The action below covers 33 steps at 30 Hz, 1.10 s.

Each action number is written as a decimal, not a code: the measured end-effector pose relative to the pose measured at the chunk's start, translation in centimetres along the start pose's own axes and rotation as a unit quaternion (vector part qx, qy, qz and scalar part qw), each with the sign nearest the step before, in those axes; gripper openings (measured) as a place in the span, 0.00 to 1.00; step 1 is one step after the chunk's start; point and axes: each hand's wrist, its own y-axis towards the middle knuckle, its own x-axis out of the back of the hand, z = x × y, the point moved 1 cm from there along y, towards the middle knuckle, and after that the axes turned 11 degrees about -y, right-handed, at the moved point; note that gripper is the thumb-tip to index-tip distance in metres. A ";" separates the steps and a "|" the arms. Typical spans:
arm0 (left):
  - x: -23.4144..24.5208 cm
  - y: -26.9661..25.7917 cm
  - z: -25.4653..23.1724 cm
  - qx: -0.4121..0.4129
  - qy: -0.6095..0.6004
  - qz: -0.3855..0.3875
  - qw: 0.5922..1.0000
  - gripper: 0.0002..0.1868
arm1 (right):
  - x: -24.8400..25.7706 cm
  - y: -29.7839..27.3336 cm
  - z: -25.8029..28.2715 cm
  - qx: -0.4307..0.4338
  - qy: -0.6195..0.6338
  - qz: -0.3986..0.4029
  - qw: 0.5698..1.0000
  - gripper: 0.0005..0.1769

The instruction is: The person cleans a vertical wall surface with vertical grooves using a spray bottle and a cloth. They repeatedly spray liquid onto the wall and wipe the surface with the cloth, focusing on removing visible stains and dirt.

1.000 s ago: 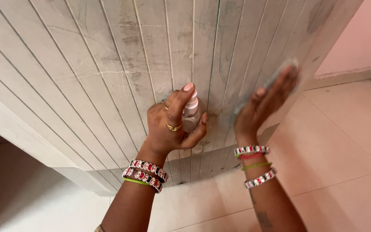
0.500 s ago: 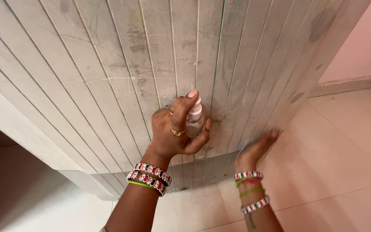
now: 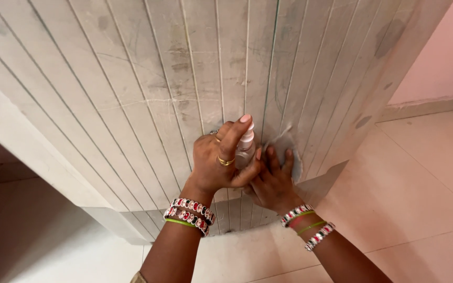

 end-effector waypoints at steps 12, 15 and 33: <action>-0.3 0.1 -0.1 0.003 0.006 -0.007 1.000 0.41 | 5.1 12.3 -12.3 -0.284 -0.039 -0.094 0.954 0.37; -0.3 0.1 -0.2 0.008 0.005 -0.004 1.000 0.41 | 4.5 12.7 -9.4 -0.239 -0.060 -0.081 0.966 0.38; -0.3 0.1 -0.1 0.003 -0.003 -0.008 1.000 0.41 | 5.8 12.1 -12.3 -0.216 -0.054 -0.045 0.974 0.37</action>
